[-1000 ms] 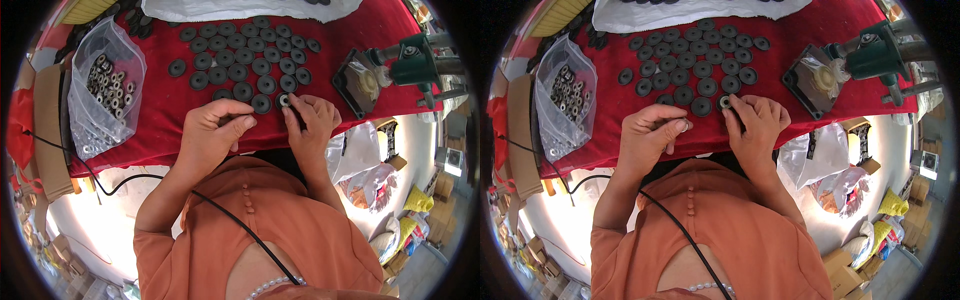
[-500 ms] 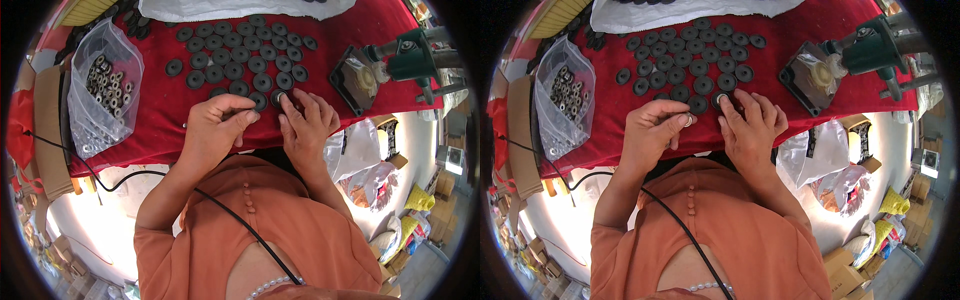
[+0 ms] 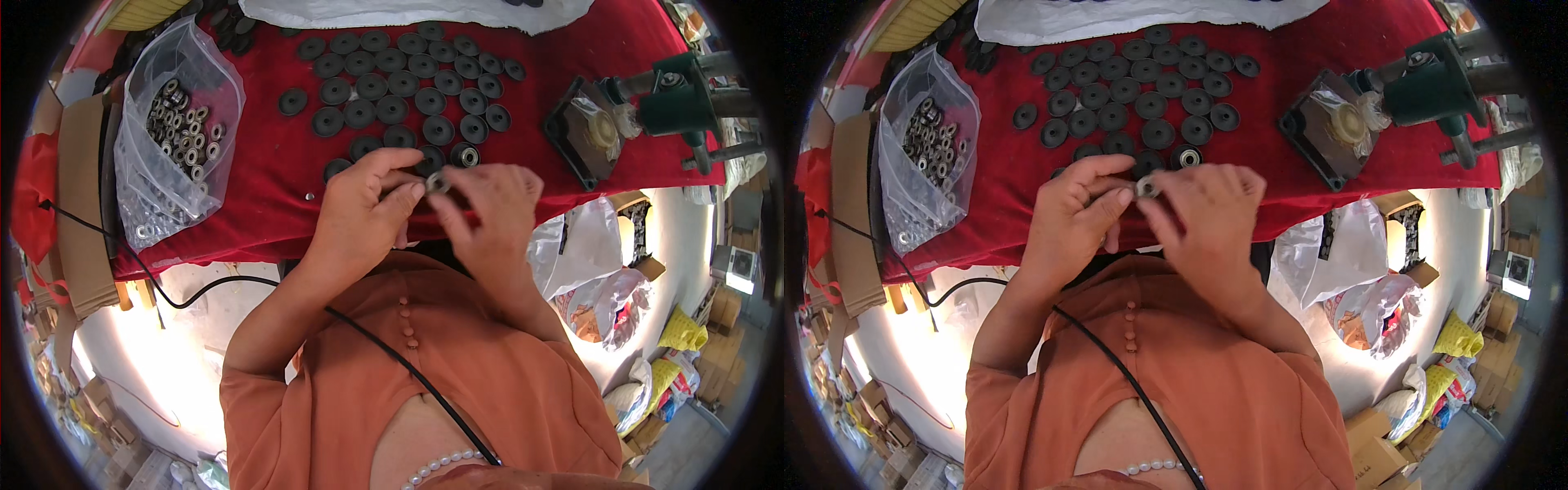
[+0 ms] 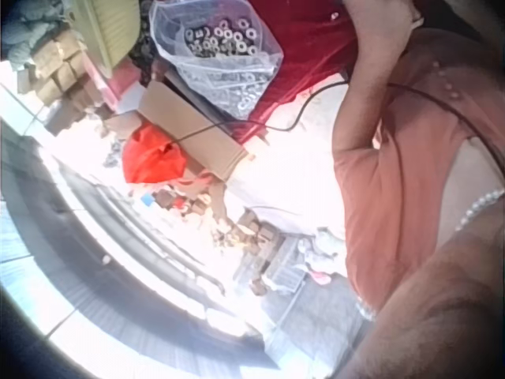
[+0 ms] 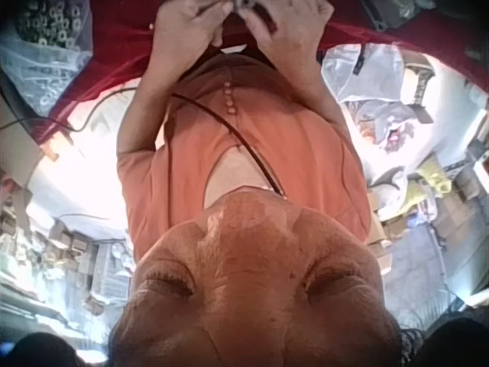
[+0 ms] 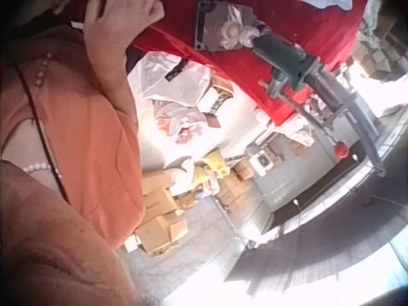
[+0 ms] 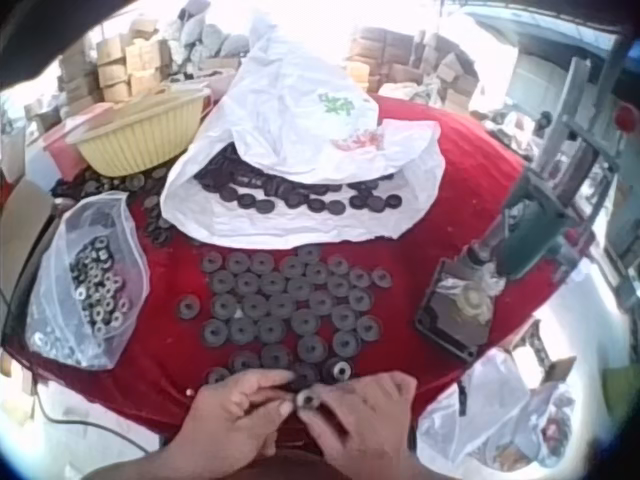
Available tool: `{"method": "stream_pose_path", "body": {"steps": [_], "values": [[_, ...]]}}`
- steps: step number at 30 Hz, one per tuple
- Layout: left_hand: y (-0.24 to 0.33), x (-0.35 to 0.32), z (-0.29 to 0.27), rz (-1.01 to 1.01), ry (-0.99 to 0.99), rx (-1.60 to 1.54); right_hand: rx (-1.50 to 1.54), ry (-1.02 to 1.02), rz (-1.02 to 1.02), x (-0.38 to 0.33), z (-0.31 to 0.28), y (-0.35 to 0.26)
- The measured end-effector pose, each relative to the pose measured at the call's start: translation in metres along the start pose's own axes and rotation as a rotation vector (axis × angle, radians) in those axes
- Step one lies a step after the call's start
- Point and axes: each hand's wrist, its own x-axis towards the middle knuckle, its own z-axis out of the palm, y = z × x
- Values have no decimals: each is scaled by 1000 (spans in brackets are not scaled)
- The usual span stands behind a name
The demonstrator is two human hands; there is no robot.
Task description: The person takes metal bearings from a bag, places them into circular discs on the table by hand, and taps the bearings firmly into place using a mallet.
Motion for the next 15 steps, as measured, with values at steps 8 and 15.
{"method": "stream_pose_path", "body": {"steps": [8, 15], "values": [[2, -5, -26, -132, -2, -437, -155, 20, 5, 11, 17, 7], [7, -8, -22, -116, 34, -320, -262, -18, 64, 4, -8, 9]]}}
